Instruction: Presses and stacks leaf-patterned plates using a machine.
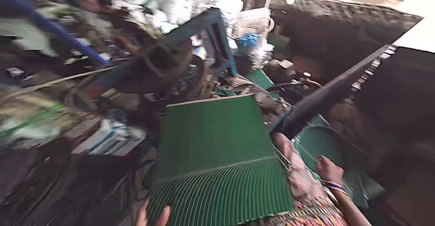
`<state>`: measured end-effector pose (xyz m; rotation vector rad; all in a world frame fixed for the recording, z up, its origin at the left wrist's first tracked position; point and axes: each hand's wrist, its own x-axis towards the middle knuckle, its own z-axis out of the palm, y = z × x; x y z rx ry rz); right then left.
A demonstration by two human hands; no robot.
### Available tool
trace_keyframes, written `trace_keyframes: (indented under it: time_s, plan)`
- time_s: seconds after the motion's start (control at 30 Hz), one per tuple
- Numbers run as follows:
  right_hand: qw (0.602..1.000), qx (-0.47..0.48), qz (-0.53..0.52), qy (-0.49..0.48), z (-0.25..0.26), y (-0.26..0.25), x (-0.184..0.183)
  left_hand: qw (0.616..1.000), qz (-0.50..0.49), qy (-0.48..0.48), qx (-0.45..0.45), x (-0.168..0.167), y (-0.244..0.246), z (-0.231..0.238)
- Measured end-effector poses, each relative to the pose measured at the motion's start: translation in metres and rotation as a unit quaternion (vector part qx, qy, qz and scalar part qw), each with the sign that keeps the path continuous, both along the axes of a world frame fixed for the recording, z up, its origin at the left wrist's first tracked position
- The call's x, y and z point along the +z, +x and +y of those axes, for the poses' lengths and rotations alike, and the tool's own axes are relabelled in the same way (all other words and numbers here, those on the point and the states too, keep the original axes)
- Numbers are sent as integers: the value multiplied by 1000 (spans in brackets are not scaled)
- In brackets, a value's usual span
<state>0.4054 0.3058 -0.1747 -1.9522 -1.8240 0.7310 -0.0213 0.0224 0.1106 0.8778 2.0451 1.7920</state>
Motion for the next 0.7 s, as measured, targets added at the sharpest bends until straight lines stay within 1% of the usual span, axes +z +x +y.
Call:
trace_keyframes:
  time_s: [0.07,0.17,0.23,0.3,0.37,0.43,0.53,0.6,0.7]
  plan:
    - [995,-5,18,96,23,2,19,999,-48,-2,23,14,-19,29]
    - [974,2,41,221,49,-2,49,991,-115,18,64,26,-67,89]
    - [966,18,63,252,57,-13,81,988,-126,25,86,32,-114,131]
    - [958,43,91,269,59,-26,106,987,-118,30,103,34,-172,170]
    - [943,76,115,303,58,-39,123,986,-99,23,133,34,-221,207]
    - [931,98,129,327,60,-54,135,986,-87,-8,143,40,-252,233]
    - [922,116,137,342,60,-81,164,989,-54,-59,128,47,-268,253]
    - [914,113,134,366,65,-101,182,989,-53,-62,126,47,-269,254]
    - [895,78,125,422,87,-130,204,989,-56,-60,121,43,-268,244]
